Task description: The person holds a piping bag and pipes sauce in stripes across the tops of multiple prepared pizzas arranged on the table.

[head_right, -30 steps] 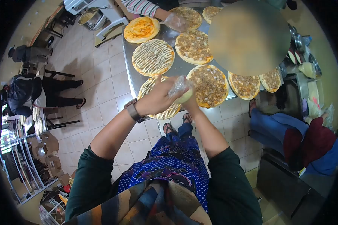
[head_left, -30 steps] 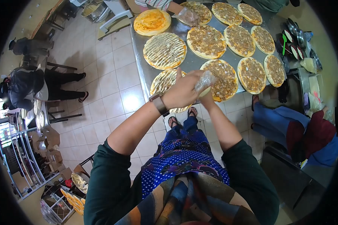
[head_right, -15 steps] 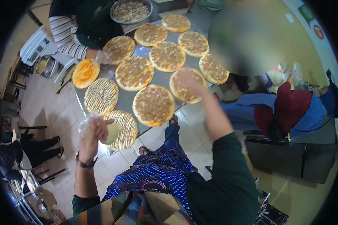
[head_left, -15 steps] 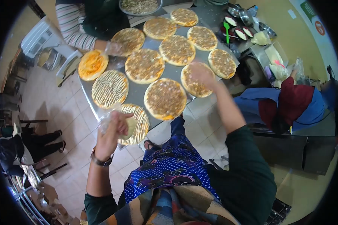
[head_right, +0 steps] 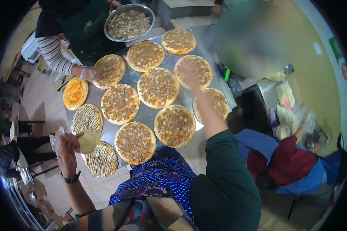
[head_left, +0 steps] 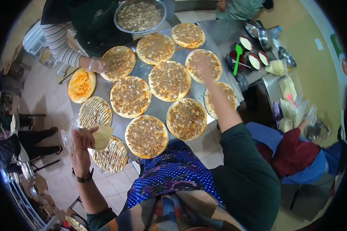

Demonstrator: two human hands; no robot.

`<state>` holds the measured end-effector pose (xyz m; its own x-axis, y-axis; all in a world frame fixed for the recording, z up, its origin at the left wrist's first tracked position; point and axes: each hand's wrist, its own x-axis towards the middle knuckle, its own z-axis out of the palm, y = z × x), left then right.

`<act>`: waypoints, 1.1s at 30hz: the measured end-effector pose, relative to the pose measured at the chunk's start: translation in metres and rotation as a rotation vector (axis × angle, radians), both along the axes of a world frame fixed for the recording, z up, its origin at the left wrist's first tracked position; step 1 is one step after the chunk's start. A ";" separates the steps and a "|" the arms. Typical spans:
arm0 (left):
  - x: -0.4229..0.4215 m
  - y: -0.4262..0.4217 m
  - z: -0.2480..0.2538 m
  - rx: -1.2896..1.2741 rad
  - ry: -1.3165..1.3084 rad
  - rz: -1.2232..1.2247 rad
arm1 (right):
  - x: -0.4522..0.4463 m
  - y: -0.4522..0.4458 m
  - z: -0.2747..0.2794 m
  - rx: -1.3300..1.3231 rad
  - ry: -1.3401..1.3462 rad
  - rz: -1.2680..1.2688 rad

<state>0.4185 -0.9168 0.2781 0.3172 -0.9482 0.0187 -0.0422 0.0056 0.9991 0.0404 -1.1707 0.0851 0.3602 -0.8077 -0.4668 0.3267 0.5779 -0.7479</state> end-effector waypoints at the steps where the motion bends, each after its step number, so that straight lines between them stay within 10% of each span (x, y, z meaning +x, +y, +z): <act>1: -0.002 -0.006 0.001 0.011 -0.013 0.031 | 0.018 -0.003 0.014 0.011 -0.013 0.031; 5: -0.001 -0.025 0.008 -0.038 -0.013 0.127 | 0.200 0.135 0.074 -0.709 -0.329 1.890; 11: 0.004 -0.051 0.004 0.012 0.055 0.180 | 0.208 0.083 0.041 -1.045 0.232 0.619; 29: 0.028 -0.166 -0.028 -0.175 0.232 -0.062 | 0.323 0.050 0.035 -0.818 -0.045 0.643; 33: 0.050 -0.185 -0.041 -0.096 -0.171 -0.126 | 0.338 0.025 0.023 -0.635 -0.064 0.581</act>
<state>0.4683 -1.1017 0.2371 0.1805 -0.9714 0.1543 -0.2034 0.1166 0.9721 0.3781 -1.1457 0.1084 0.8076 -0.5880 0.0457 0.1611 0.1455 -0.9762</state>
